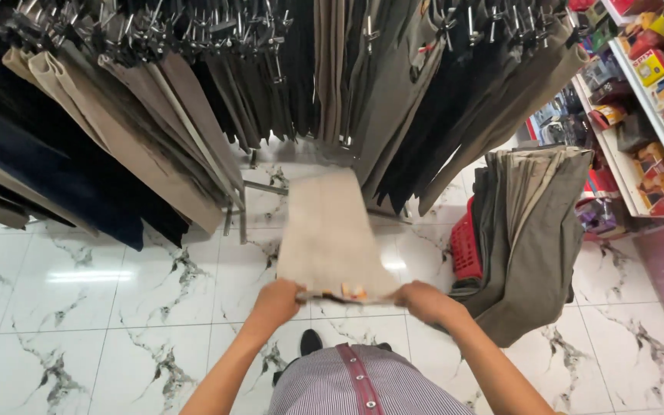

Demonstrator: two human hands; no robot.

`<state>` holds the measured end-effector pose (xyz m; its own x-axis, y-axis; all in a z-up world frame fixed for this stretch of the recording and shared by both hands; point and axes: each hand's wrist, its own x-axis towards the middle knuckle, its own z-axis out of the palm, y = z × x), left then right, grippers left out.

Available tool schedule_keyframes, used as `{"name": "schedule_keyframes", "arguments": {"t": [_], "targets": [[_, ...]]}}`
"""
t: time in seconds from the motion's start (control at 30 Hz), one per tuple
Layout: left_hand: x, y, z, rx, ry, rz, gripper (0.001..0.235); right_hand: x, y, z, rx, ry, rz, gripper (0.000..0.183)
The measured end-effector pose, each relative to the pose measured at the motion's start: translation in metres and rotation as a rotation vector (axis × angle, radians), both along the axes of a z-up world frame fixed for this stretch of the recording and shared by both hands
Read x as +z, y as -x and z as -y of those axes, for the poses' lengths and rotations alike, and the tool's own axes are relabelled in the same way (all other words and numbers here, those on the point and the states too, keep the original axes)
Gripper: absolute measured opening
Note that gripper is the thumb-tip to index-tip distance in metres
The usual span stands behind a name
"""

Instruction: Picking up a pair of pants, folding them, and attaching them to a clothes hanger with clips.

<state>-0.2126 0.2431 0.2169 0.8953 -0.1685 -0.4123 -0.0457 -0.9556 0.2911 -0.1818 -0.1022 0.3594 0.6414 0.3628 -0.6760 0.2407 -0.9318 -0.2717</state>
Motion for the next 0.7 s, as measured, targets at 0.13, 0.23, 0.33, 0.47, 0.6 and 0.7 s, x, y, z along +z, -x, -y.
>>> {"name": "schedule_keyframes", "arguments": {"t": [0.13, 0.23, 0.33, 0.47, 0.6, 0.7], "targets": [[0.109, 0.017, -0.019, -0.040, 0.136, -0.265, 0.036, 0.020, 0.002, 0.001, 0.057, -0.099, -0.222, 0.028], [0.142, 0.014, -0.037, -0.114, 0.217, -0.350, 0.039, 0.059, -0.001, -0.004, 0.120, -0.105, -0.229, 0.025], [0.165, -0.008, -0.050, -0.141, 0.225, -0.385, 0.041, 0.133, -0.016, -0.031, 0.089, -0.121, -0.132, 0.035], [0.142, -0.081, -0.052, -0.160, 0.166, -0.298, 0.047, 0.115, -0.059, -0.045, 0.054, -0.122, 0.016, 0.031], [0.127, -0.135, -0.027, -0.009, -0.117, 0.256, 0.035, 0.051, -0.122, -0.048, -0.081, 0.013, 0.481, 0.030], [0.127, -0.139, -0.018, 0.058, 0.042, 1.191, 0.046, 0.005, -0.134, -0.029, -0.033, -0.488, 1.348, 0.048]]}}
